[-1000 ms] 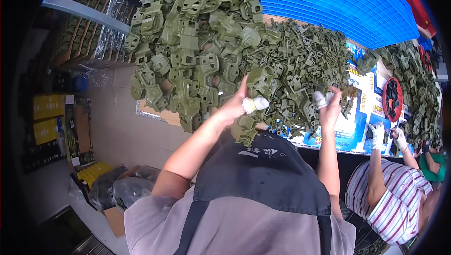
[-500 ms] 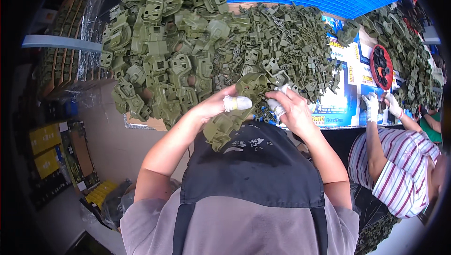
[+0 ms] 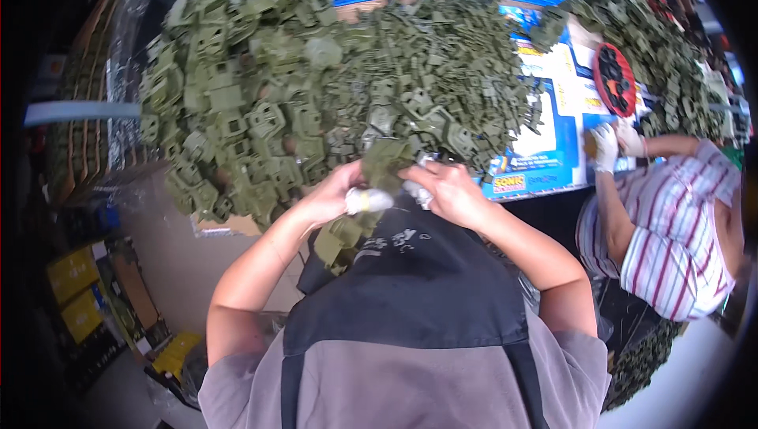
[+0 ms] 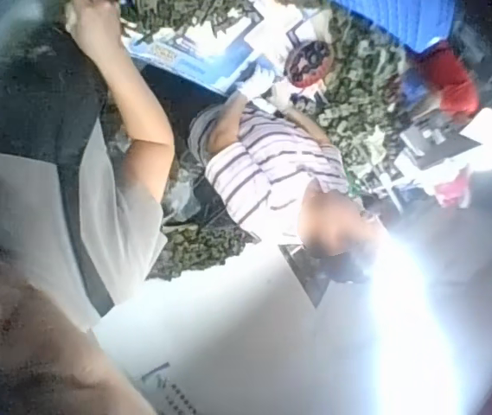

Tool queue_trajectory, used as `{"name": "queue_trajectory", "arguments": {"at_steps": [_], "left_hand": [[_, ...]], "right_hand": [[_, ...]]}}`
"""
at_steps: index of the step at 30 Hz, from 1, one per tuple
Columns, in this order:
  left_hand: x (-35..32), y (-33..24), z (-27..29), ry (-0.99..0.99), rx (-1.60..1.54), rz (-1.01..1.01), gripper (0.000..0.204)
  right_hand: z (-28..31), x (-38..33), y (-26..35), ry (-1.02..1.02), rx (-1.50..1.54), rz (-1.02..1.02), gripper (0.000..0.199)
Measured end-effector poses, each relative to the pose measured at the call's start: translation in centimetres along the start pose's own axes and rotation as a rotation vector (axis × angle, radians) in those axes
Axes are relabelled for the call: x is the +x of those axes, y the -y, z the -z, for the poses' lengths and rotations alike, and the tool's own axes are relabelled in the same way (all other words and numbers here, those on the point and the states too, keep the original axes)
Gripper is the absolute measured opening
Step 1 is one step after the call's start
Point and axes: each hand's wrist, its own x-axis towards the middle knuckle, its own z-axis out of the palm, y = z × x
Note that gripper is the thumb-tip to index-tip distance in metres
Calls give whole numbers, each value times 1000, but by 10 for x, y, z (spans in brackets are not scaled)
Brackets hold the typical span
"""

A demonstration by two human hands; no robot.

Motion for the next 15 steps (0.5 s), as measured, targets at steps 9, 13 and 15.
{"name": "queue_trajectory", "arguments": {"at_steps": [9,13,15], "left_hand": [[1,-7,-12,13,174,62,57],[7,-19,-13,94,460,50,57],[11,-1,-3,106,483,-63,57]], "right_hand": [[-19,-16,-14,-97,218,-40,33],[-20,-27,-13,-4,129,-105,33],[-25,-26,-15,-73,105,-66,42]]}}
